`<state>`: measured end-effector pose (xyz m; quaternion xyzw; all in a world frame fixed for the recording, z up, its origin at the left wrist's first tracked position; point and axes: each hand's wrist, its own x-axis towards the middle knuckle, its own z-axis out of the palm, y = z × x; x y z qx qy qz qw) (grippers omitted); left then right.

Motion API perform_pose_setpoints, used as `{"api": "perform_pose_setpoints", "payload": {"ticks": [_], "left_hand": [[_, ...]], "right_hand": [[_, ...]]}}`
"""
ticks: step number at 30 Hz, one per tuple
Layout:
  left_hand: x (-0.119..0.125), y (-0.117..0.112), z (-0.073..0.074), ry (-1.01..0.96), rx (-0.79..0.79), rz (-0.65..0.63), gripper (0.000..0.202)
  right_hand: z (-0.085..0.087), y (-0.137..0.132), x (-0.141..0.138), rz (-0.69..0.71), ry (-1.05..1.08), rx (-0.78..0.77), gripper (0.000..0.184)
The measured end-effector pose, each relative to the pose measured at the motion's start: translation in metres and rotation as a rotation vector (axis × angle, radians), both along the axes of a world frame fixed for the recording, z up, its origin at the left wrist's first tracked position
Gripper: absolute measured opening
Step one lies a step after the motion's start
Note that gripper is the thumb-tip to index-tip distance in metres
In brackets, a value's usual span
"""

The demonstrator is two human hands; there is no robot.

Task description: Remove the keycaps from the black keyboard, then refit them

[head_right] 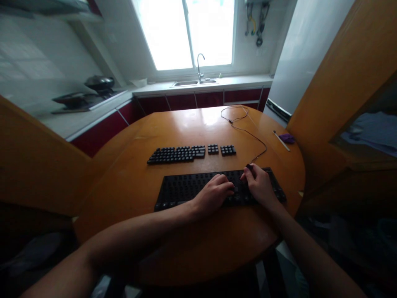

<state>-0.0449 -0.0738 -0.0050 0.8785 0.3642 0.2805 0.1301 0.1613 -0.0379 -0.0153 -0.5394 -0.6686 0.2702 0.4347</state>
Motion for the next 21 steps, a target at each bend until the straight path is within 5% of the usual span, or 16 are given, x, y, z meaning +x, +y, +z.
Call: {"api": "perform_pose_setpoints", "payload": {"ticks": [4, 8, 13, 21], "left_hand": [[-0.026, 0.027, 0.016, -0.159, -0.045, 0.012, 0.012], [-0.076, 0.077, 0.027, -0.081, 0.058, 0.19, 0.006], [-0.119, 0.114, 0.019, 0.133, 0.133, 0.282, 0.008], [-0.129, 0.122, 0.003, 0.18, 0.177, 0.327, 0.008]], "right_hand": [[0.001, -0.001, -0.001, -0.001, -0.01, -0.017, 0.036], [0.001, -0.002, -0.001, -0.004, 0.002, -0.02, 0.037], [0.0, -0.001, -0.001, -0.003, 0.008, -0.038, 0.037], [-0.002, -0.001, 0.0, -0.009, 0.014, -0.048, 0.036]]}}
